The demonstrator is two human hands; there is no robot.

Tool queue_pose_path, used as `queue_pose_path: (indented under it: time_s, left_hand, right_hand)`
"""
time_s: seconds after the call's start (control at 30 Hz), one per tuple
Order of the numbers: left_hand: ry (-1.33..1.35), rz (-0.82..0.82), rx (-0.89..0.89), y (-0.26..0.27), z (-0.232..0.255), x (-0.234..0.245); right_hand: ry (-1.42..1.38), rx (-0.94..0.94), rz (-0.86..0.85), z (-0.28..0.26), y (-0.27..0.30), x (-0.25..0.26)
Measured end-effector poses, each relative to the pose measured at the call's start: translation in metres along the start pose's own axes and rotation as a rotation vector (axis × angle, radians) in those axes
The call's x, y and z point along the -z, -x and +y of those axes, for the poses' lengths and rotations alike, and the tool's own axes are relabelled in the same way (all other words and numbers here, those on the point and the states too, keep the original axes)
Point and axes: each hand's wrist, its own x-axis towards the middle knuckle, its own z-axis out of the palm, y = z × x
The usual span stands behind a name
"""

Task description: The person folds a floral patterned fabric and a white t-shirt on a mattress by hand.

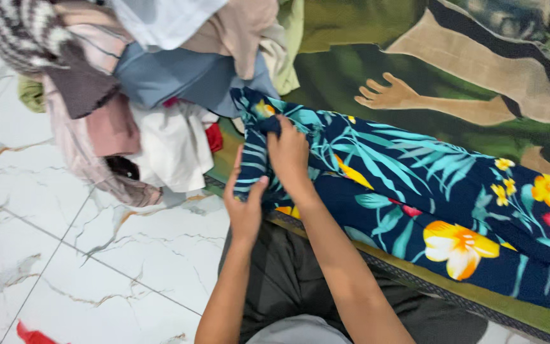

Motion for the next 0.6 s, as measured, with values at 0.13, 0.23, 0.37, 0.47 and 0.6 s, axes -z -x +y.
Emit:
queue_pose_path:
  time_s: [0.13,0.23,0.37,0.47,0.6]
  left_hand:
    - [0.001,-0.319,0.033,0.020,0.012,-0.087]
    - [-0.198,-0.582,-0.398,0.053,0.017,-0.168]
    - [-0.350,-0.999,-0.328,0.112,0.016,-0.255]
    - [-0.259,-1.255,-0.244,0.153,-0.001,-0.272]
    - [-0.315,-1.293,-0.335,0.173,-0.030,-0.254]
  right_hand:
    - [-0.560,-0.304,0.024,0.046,-0.016,0.056]
    - [-0.867,-0.435,0.042,0.081,0.001,0.123]
    - [-1.085,-0.543,0.117,0.132,0.053,0.216]
    - [-1.202,-0.593,0.194,0.167,0.090,0.269]
    - [-1.346,-0.624,0.300,0.210,0.132,0.311]
